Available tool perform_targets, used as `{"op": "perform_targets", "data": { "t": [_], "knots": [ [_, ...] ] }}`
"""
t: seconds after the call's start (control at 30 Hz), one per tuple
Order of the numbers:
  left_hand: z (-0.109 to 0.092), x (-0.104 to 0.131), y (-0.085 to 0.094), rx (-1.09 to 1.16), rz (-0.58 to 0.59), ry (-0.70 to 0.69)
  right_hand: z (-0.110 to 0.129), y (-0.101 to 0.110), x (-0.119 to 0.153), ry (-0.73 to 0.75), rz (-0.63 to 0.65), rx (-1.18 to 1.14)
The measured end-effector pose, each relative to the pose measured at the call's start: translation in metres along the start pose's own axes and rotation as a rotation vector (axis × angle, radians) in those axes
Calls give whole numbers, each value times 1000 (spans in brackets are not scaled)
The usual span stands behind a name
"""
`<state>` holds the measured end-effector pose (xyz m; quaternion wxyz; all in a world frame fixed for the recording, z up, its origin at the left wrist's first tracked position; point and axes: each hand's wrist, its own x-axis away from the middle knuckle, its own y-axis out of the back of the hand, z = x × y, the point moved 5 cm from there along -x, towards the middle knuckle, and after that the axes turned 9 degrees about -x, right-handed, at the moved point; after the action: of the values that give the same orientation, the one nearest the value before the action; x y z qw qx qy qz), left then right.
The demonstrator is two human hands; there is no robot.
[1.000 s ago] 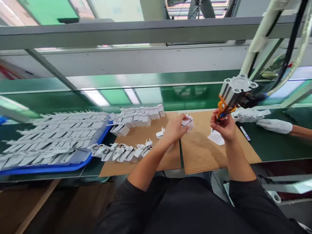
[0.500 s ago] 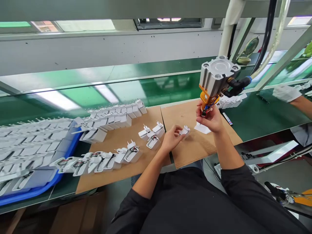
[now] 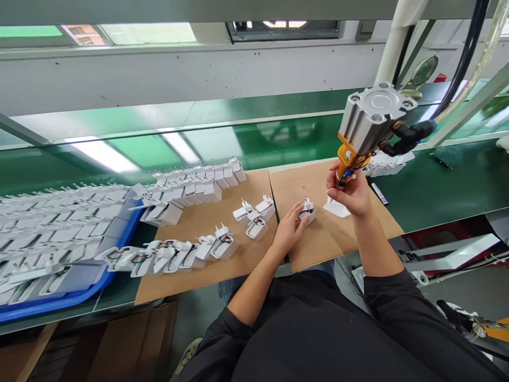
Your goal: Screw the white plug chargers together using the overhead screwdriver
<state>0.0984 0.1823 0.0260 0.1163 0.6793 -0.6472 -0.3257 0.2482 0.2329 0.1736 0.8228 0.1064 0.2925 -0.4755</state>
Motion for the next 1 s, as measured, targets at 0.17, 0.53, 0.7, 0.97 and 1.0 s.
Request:
{"op": "perform_targets", "data": {
  "t": [0.17,0.53,0.7,0.97,1.0],
  "knots": [
    [6,-1,-21,-28,57,157,1,-7,1,-8,37,-18],
    [-12,-2,-14,-232,51,139,5,-30,3,-50,76,-28],
    [-18,0,-6,-159,-12,122,5,-34,2,-54,73,-7],
    [-17,0,0,-69,-8,194,5,-35,3,-35,64,-19],
    [-19,0,2,-68,-19,181,5,-36,3,-34,66,-24]
  ]
}}
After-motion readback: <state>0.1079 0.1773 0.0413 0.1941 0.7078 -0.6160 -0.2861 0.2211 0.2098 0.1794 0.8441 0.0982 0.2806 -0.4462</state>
